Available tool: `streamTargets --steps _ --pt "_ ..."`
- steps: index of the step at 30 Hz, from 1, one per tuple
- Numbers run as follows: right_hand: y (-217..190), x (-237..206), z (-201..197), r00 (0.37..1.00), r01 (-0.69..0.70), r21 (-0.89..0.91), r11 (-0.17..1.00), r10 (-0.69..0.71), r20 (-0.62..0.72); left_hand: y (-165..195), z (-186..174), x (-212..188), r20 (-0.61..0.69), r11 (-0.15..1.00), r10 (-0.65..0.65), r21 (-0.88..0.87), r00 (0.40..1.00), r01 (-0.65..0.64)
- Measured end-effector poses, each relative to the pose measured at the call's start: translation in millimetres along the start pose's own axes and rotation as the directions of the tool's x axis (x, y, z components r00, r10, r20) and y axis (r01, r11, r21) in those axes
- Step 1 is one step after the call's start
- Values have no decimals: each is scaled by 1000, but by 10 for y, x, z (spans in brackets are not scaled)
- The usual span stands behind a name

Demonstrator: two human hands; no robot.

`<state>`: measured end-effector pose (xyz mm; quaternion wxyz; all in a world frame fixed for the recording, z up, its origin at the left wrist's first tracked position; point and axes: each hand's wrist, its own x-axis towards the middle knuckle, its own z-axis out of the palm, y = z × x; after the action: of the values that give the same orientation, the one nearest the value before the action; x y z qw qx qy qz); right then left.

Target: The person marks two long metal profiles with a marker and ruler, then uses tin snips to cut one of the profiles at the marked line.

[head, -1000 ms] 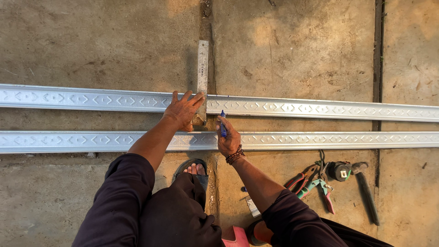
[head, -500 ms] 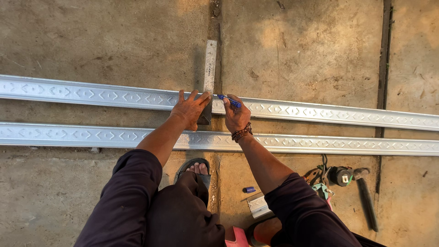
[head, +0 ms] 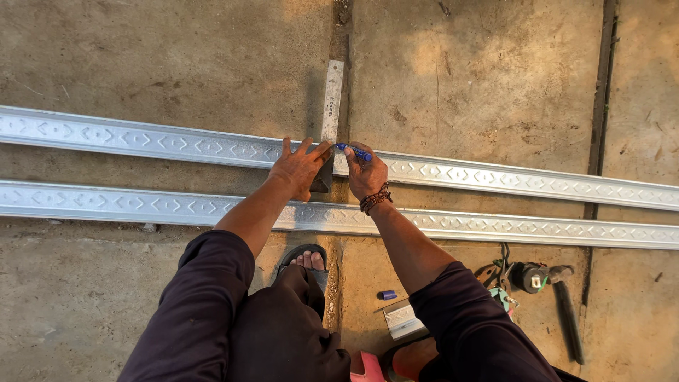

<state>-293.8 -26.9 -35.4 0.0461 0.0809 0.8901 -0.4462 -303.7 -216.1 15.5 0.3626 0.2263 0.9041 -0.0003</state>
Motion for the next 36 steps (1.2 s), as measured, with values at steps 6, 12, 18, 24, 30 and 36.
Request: streamTargets --steps 6,12,18,24,30,36 --pt "3 -6 33 1000 -26 -11 1000 26 9 2 13 6 -7 1000 -2 19 1000 2" --pt "2 -34 20 1000 -17 -16 1000 18 25 0 27 20 3 1000 -11 17 1000 11" --pt "62 -222 -101 996 60 -5 998 -59 61 1 60 15 -37 1000 -2 25 999 3" --pt "132 -453 -95 999 44 -6 999 -44 -9 2 74 23 -31 999 -3 39 1000 4" --pt "197 -550 -62 995 103 74 992 -101 -26 4 64 14 -19 999 -3 47 1000 4" --pt "202 -602 -36 998 54 124 991 -58 24 8 60 12 -21 999 -5 37 1000 6"
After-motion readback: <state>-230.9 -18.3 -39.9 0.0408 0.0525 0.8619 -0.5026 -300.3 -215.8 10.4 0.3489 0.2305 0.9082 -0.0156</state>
